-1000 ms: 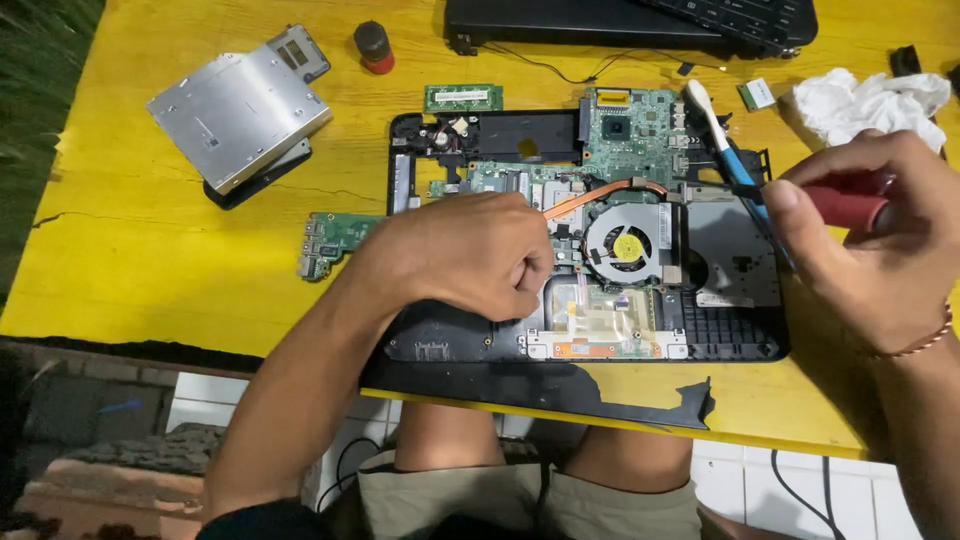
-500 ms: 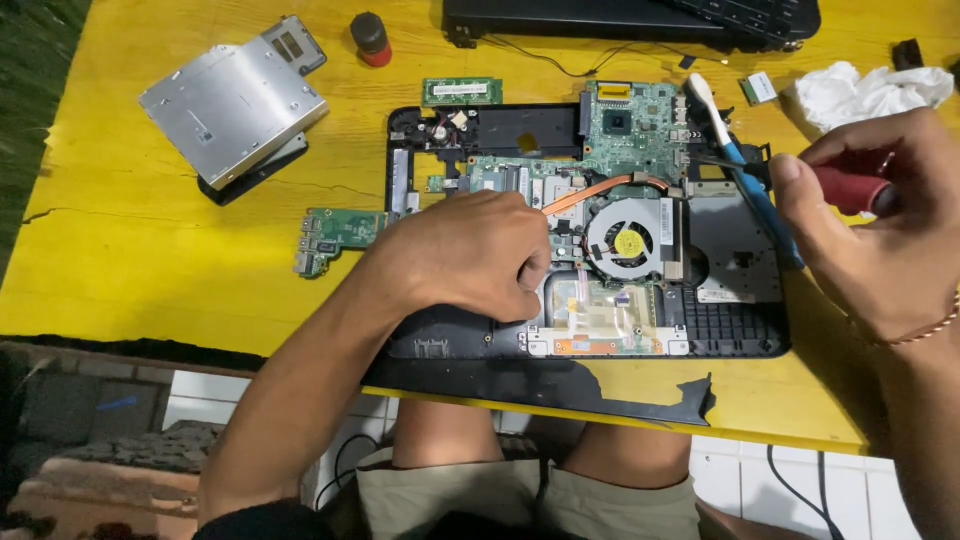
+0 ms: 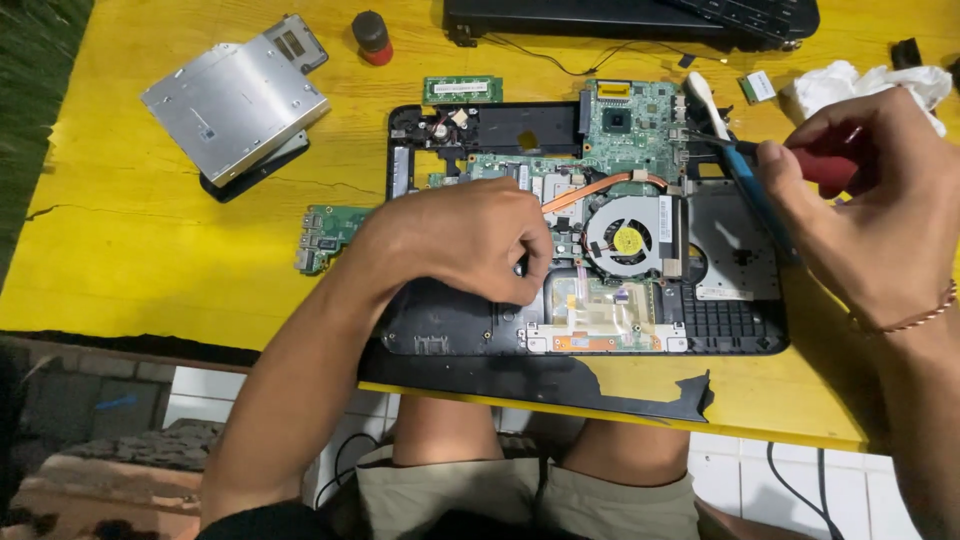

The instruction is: Disassembling a laptop motherboard by removing screws with a screwdriver and disconnecting ribbon cables.

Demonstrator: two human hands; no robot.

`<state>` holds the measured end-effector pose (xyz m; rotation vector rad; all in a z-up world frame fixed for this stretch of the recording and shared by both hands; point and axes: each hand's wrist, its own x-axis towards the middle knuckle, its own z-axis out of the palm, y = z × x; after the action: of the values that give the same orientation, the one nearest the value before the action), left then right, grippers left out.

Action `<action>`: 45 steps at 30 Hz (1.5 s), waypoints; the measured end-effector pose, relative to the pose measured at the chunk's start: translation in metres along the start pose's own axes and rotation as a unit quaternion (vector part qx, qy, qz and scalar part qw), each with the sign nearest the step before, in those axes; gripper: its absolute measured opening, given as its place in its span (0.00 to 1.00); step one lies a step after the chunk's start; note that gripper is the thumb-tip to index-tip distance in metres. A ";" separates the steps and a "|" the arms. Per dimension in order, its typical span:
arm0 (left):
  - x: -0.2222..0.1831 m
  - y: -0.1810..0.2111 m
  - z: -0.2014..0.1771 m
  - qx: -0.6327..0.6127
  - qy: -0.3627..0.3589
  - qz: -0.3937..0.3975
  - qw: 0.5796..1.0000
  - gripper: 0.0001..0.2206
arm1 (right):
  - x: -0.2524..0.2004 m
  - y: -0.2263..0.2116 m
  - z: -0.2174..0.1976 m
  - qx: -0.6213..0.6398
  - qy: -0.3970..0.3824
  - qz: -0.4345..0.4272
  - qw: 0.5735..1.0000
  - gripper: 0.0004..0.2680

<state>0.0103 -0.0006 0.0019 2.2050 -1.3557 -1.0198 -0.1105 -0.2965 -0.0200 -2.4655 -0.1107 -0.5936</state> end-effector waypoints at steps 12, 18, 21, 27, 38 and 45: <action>0.010 0.002 0.004 -0.043 0.261 0.214 0.940 0.03 | 0.005 0.000 -0.002 0.043 0.024 -0.026 0.998 0.07; 0.008 0.011 0.003 -0.173 0.302 0.273 0.897 0.03 | 0.006 0.001 -0.004 0.039 0.023 -0.033 0.998 0.07; 0.007 0.011 0.002 -0.174 0.297 0.279 0.896 0.04 | 0.007 0.000 -0.004 0.020 0.018 -0.034 0.999 0.06; 0.009 0.013 0.005 -0.167 0.297 0.278 0.898 0.02 | 0.007 0.005 -0.003 0.006 0.002 -0.011 1.000 0.05; 0.045 0.046 0.024 0.137 0.388 0.240 0.879 0.06 | 0.014 0.014 0.005 -0.048 0.124 -0.110 0.985 0.05; 0.131 0.095 0.072 0.233 0.324 0.254 0.881 0.05 | 0.023 0.027 -0.004 -0.098 0.186 -0.128 0.969 0.06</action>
<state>-0.0645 -0.1558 -0.0384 1.9983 -1.7870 0.2541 -0.0854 -0.3219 -0.0212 -2.4944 -0.2317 -1.2210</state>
